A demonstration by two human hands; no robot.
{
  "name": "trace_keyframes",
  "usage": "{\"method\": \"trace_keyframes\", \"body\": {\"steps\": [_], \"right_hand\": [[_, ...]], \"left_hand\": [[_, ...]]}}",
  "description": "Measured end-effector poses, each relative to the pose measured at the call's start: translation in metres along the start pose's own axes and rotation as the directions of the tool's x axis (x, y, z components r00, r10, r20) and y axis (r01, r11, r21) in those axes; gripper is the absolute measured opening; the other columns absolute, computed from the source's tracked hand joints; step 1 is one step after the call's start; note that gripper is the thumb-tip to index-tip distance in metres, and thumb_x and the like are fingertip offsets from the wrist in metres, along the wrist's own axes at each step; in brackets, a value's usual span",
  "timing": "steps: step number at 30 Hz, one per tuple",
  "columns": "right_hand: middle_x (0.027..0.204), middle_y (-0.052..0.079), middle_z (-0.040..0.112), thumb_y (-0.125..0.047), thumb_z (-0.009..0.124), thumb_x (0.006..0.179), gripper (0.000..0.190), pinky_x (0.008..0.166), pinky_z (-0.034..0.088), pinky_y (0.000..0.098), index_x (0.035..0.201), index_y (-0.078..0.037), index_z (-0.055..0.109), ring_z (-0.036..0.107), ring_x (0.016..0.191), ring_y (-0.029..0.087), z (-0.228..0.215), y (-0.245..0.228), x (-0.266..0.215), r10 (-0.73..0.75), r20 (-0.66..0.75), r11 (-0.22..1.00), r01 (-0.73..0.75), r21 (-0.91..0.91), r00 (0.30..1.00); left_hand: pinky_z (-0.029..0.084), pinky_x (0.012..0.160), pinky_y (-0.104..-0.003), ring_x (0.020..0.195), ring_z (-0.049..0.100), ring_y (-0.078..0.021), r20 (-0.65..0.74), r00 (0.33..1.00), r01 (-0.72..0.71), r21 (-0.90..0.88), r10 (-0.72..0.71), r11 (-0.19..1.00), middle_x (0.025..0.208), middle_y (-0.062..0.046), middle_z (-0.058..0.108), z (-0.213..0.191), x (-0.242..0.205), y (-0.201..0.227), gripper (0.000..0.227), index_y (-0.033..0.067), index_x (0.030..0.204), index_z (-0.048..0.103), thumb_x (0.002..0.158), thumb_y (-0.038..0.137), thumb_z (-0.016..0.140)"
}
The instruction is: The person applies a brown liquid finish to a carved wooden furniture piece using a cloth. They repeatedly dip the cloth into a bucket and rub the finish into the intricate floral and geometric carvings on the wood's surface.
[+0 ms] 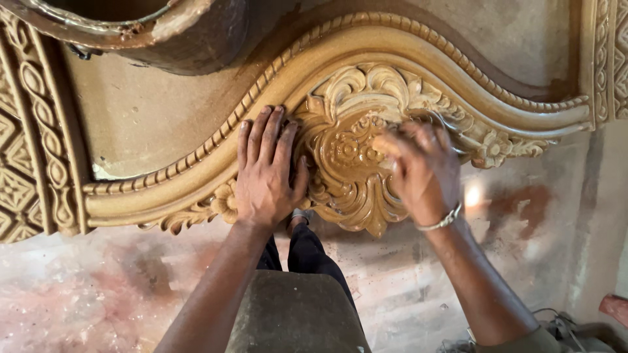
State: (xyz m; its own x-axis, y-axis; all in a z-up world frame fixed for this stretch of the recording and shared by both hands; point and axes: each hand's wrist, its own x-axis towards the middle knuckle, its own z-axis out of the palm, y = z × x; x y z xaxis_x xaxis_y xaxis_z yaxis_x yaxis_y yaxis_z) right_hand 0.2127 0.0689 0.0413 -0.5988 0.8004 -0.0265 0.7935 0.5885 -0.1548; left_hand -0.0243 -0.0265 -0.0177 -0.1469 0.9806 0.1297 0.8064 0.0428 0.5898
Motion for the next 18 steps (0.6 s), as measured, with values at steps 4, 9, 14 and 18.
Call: {"method": "trace_keyframes", "body": {"steps": [4,9,14,18], "right_hand": [[0.119,0.002,0.071,-0.015,0.076,0.086,0.029,0.079,0.054,0.0324,0.113,-0.025,0.076,0.062,0.101,0.019,-0.01,-0.001,-0.018,-0.074,0.047,0.994,0.077,-0.081,0.996],[0.119,0.0,0.069,-0.015,0.078,0.083,0.031,0.076,0.053,0.0313,0.111,-0.028,0.077,0.061,0.102,0.017,-0.023,-0.001,-0.03,-0.007,0.068,0.996,0.013,-0.091,0.998],[0.117,0.003,0.066,-0.022,0.077,0.081,0.026,0.072,0.052,0.0318,0.106,-0.028,0.078,0.058,0.096,0.021,0.003,-0.009,-0.03,-0.003,0.098,0.992,0.016,-0.124,0.995],[0.12,0.002,0.065,-0.018,0.075,0.084,0.023,0.073,0.052,0.034,0.106,-0.027,0.077,0.058,0.097,0.022,-0.007,0.008,-0.035,0.077,0.117,0.973,-0.049,-0.226,0.99]], "left_hand": [[0.018,0.128,-0.055,0.153,0.029,-0.0363,0.011,1.0,0.018,-0.001,-0.018,1.0,0.159,-0.02,0.038,0.0,-0.003,0.001,0.057,0.0016,0.145,0.048,0.094,0.024,0.061],[0.016,0.126,-0.056,0.151,0.029,-0.0371,0.021,1.0,0.0,0.013,0.0,1.0,0.159,-0.022,0.038,0.003,-0.003,0.001,0.061,0.0014,0.146,0.047,0.092,0.027,0.061],[0.019,0.125,-0.056,0.149,0.035,-0.0343,0.042,0.994,-0.103,0.045,0.101,0.994,0.155,-0.019,0.045,0.004,-0.003,-0.001,0.056,0.0039,0.143,0.051,0.093,0.027,0.06],[0.024,0.128,-0.052,0.147,0.042,-0.0334,0.07,0.977,-0.2,-0.042,0.203,0.979,0.153,-0.018,0.051,0.002,-0.013,0.003,0.046,0.0054,0.14,0.056,0.098,0.023,0.058]]}}
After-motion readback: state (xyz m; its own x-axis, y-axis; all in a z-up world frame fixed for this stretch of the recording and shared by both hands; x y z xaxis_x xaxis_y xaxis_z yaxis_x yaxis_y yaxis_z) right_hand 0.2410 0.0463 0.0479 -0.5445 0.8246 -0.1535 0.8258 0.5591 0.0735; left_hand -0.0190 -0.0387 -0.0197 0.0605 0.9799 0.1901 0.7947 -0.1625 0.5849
